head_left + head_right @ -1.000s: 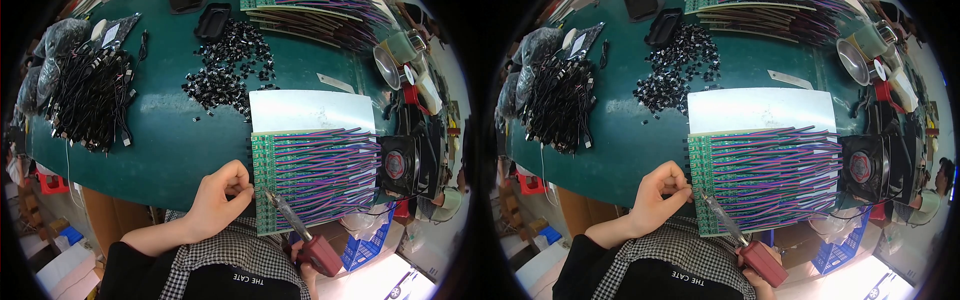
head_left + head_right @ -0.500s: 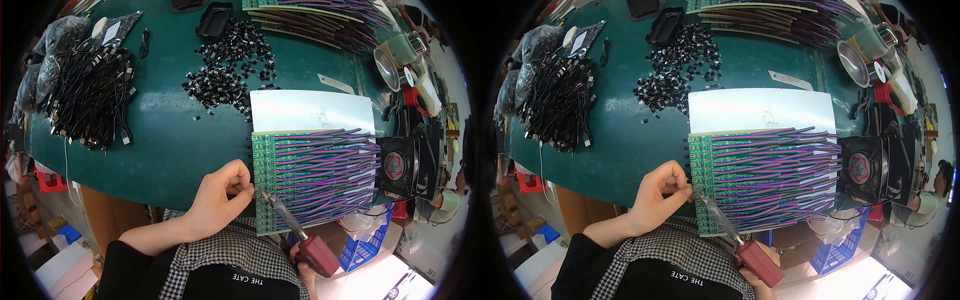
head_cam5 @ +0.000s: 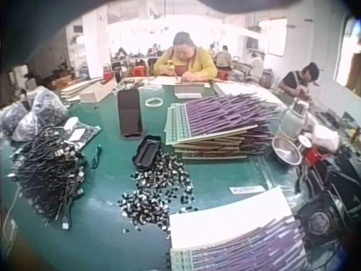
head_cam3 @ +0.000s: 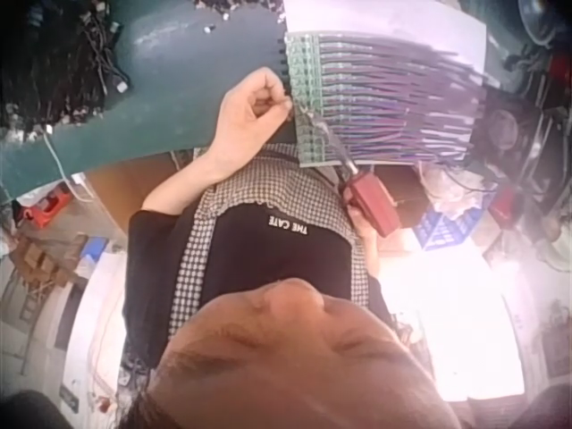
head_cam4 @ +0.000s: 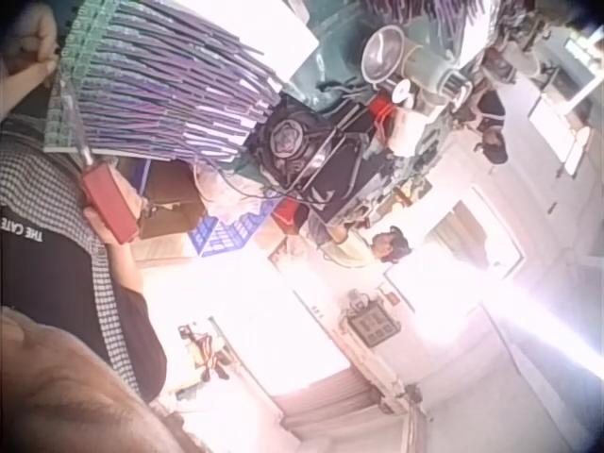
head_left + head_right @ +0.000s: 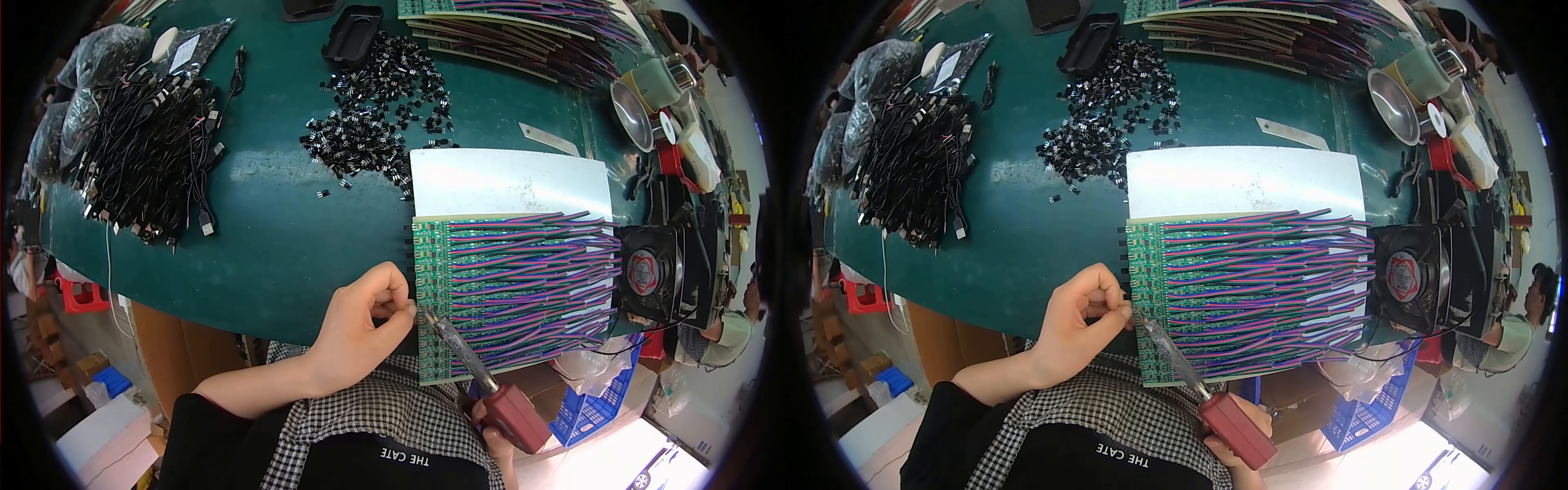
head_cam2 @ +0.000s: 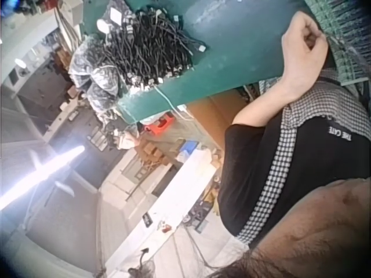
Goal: The person attaches wires to electronic circuit boards using a soldering iron with a feeder.
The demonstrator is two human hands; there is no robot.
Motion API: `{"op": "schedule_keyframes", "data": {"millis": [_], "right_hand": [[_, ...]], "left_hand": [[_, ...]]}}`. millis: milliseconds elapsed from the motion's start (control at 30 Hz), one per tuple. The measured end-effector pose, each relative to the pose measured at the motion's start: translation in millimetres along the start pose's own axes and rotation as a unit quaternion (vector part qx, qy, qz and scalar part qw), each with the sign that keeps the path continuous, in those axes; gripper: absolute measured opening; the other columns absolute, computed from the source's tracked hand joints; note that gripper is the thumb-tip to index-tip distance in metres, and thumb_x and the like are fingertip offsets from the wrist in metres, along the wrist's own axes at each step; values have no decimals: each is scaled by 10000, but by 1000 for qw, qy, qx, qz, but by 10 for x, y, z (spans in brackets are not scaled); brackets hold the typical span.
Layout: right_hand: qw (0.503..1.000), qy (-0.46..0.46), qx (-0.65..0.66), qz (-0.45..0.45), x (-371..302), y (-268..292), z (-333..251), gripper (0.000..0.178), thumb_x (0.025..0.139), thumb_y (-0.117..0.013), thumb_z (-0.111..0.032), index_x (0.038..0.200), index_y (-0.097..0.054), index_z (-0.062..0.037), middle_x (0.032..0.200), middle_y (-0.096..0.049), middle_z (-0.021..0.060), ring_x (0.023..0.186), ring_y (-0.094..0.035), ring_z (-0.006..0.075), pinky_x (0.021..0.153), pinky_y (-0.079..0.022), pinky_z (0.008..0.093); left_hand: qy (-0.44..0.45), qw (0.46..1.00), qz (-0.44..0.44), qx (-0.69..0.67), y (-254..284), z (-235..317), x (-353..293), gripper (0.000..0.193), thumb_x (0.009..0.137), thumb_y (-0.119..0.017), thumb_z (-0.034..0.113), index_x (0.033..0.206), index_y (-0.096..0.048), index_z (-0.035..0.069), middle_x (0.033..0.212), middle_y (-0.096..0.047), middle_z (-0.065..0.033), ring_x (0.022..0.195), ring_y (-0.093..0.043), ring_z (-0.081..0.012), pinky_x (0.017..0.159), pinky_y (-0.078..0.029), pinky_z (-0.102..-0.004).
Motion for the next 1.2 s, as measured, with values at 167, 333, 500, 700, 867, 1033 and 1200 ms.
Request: {"op": "schedule_keyframes", "data": {"millis": [167,333,500,700,867,1033,1200], "right_hand": [[1000,-20,-15,9,13,1,-107,574,737,-638,-578,900,-658,-28,834,-659,83,667,-640,245,579,-491,309],[999,-10,14,30,-32,63,0,569,725,-647,-579,878,-662,-31,806,-661,72,669,-639,241,571,-482,304],[1000,-20,12,-19,8,-12,53,616,689,-664,-611,853,-660,-17,745,-652,56,627,-630,225,544,-459,293],[997,-41,72,5,152,-44,-184,590,693,-691,-573,847,-659,-4,700,-638,43,558,-598,184,499,-436,258],[965,-119,233,23,236,-108,-335,630,671,-735,-540,897,-627,38,725,-631,72,559,-577,161,492,-422,237],[936,-114,330,40,184,-106,-287,774,658,-752,-530,1100,-510,58,984,-587,175,601,-539,168,512,-416,252],[960,-45,247,126,79,72,-56,799,692,-687,-591,1091,-441,55,893,-552,164,463,-468,158,390,-367,232]], "left_hand": [[-2,1000,-1,5,-8,12,1,144,836,-518,-46,805,-396,24,709,-510,-19,679,-501,-50,657,-466,-232],[-3,1000,2,20,7,19,0,147,837,-518,-43,804,-390,22,702,-505,-24,675,-500,-53,655,-469,-234],[-6,1000,0,27,-1,21,4,149,835,-519,-42,802,-389,22,697,-505,-24,668,-500,-56,649,-470,-236],[-20,999,2,44,-1,53,7,145,834,-519,-38,803,-389,18,694,-515,-37,659,-517,-69,642,-480,-245],[-17,999,5,45,15,36,7,148,833,-521,-39,807,-387,19,695,-515,-39,655,-520,-71,639,-482,-247],[-32,997,7,72,28,82,-27,140,839,-548,-15,846,-411,14,711,-542,-60,672,-571,-105,636,-483,-251],[0,987,14,158,259,224,24,215,852,-602,55,986,-441,8,796,-592,-62,770,-595,-103,689,-486,-248]]}}
Point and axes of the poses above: each hand's wrist, its own x-axis towards the middle knuckle, its own y-axis out of the back of the hand, z = x × y, the point moved 8 cm from there along x, towards the middle knuckle
